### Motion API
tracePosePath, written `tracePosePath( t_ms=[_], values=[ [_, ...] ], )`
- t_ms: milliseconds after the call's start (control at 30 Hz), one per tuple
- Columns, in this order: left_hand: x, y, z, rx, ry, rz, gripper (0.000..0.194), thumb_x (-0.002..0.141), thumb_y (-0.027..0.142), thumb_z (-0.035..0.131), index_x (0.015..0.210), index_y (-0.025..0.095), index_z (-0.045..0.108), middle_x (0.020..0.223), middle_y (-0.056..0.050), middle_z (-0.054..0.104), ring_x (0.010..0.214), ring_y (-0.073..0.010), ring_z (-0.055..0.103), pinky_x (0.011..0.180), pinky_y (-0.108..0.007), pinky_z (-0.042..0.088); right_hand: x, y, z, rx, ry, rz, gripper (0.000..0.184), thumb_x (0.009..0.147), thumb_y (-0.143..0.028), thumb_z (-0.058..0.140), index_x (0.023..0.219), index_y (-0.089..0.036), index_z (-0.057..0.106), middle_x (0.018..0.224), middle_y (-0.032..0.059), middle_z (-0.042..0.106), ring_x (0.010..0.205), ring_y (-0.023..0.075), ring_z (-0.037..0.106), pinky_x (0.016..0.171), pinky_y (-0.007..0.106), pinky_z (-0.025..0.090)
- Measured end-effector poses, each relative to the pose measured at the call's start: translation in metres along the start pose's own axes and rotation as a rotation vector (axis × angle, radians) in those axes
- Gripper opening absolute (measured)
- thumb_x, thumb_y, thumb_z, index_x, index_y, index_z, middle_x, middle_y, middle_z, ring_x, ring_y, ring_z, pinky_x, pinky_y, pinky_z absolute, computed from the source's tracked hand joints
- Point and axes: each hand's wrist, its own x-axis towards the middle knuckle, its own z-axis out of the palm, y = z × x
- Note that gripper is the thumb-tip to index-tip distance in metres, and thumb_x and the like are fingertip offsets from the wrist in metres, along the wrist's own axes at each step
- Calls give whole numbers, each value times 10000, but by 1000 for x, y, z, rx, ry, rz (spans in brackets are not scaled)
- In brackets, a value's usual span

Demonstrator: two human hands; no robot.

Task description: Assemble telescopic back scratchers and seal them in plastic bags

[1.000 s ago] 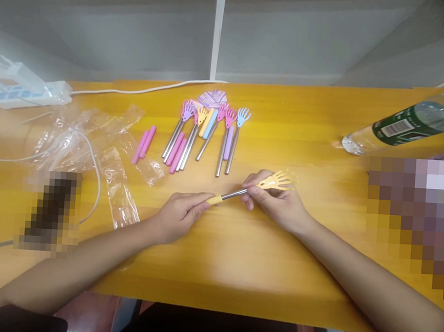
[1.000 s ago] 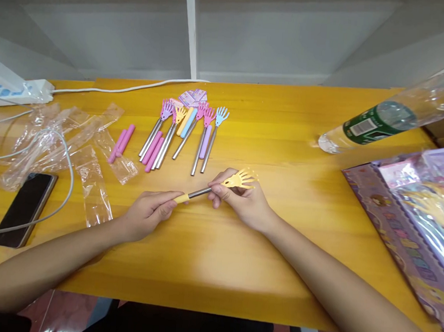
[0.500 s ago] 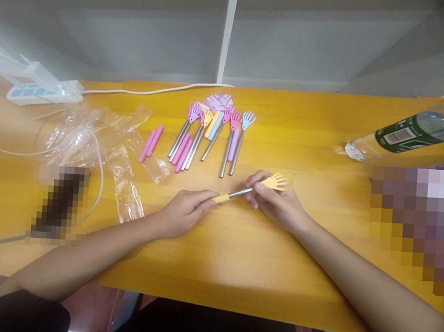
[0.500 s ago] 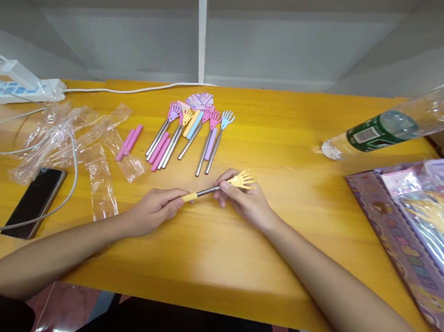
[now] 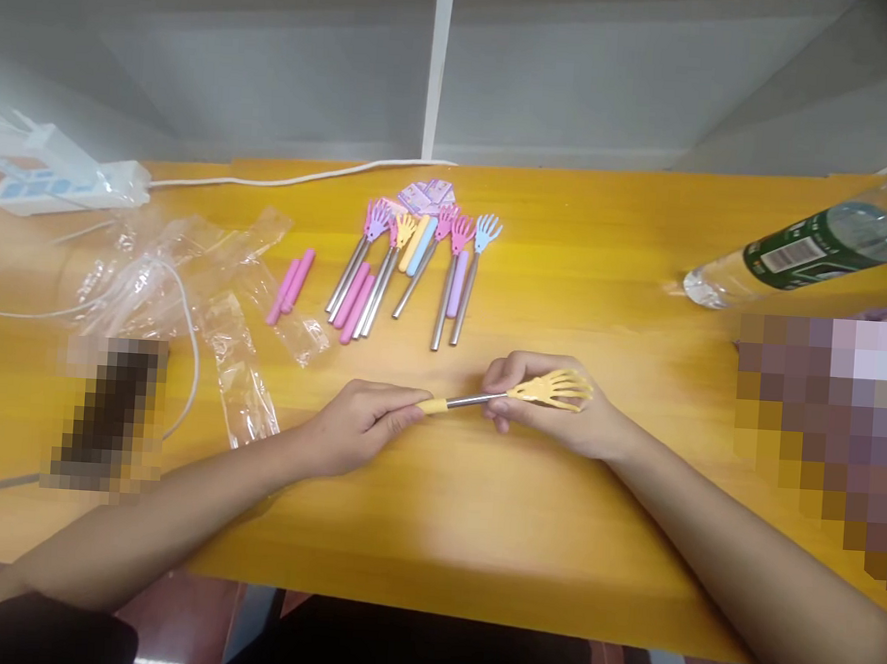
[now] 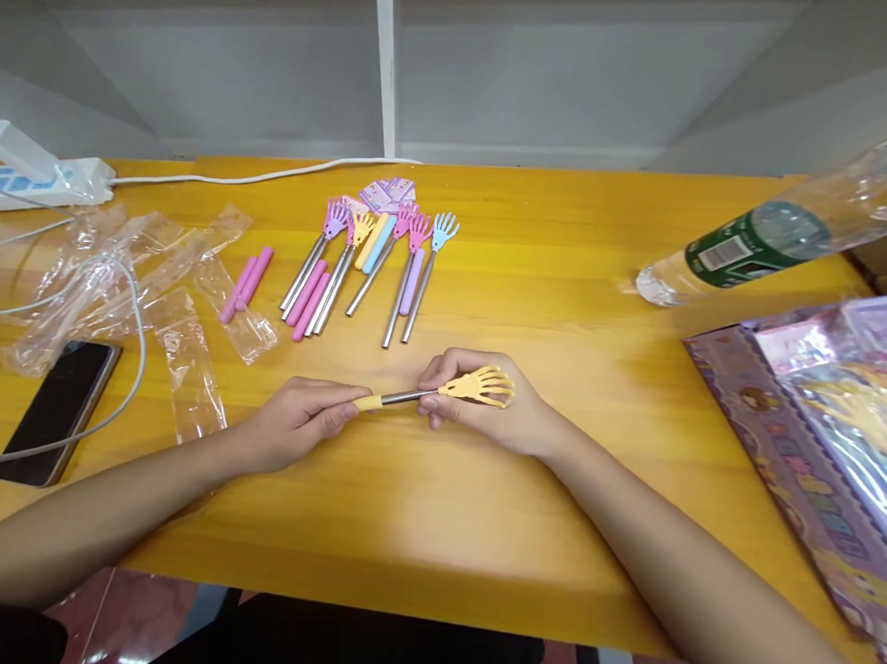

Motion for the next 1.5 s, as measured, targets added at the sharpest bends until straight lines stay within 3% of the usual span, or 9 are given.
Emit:
tracePosePath(
  t_ms=[233, 600, 800, 900, 1033, 1233, 1367, 1500],
  values=[
    [-1, 0, 1, 65, 2, 24, 388, 1110, 407, 482, 1227, 191, 782, 879, -41, 788, 738, -153, 679, 718, -251, 507, -4, 5, 9, -1, -15, -13, 273, 937, -355, 848, 826, -195, 657, 865, 72, 720, 686, 179, 682, 631, 320, 549],
    [-1, -1, 2, 65, -40, 15, 413, 1133, 454, 423, 1147, 193, 744, 880, -35, 748, 762, -157, 665, 744, -259, 477, -1, 9, 16, 20, 10, -9, 246, 924, -343, 862, 845, -191, 685, 875, 72, 737, 682, 176, 700, 629, 319, 581],
    [6, 14, -8, -119, -324, -96, 374, 1139, 452, 382, 1078, 198, 650, 709, 35, 636, 622, -124, 618, 653, -234, 461, 8, 15, 25, 77, 9, 46, 308, 935, -452, 846, 1012, -181, 722, 732, 26, 712, 627, 172, 689, 628, 316, 609],
    [6, 17, -9, -146, -326, -134, 353, 1114, 506, 457, 1066, 206, 636, 669, 49, 632, 630, -129, 645, 634, -222, 452, 6, 16, 30, 44, -50, 30, 339, 1018, -520, 730, 1032, -182, 707, 770, 43, 716, 710, 185, 711, 690, 320, 612],
    [5, 17, -6, -139, -292, -175, 375, 1108, 516, 472, 953, 207, 616, 590, 62, 626, 563, -112, 631, 604, -202, 441, 2, 16, 33, -15, -55, -31, 414, 1109, -559, 542, 968, -189, 663, 768, 29, 667, 632, 147, 627, 617, 285, 525],
    [3, 19, -4, -210, -320, -214, 322, 1116, 482, 468, 1005, 213, 606, 588, 70, 659, 508, -90, 625, 563, -173, 464, 2, 11, 37, -294, -113, -128, 509, 1152, -525, 429, 797, -195, 585, 707, 4, 527, 653, 143, 484, 620, 288, 379],
    [2, 16, -5, -225, -306, -160, 365, 1119, 413, 473, 833, 201, 554, 662, 46, 693, 564, -75, 656, 607, -164, 497, 1, 13, 39, -244, -99, -108, 544, 1164, -499, 394, 722, -201, 502, 659, -13, 445, 622, 136, 419, 607, 296, 326],
    [2, 14, -7, -215, -292, -161, 391, 1116, 414, 490, 804, 195, 574, 678, 38, 711, 595, -77, 669, 631, -169, 501, 0, 16, 39, -165, -32, -54, 597, 1147, -542, 410, 656, -205, 449, 598, -22, 384, 542, 123, 338, 544, 309, 257]
  ],
)
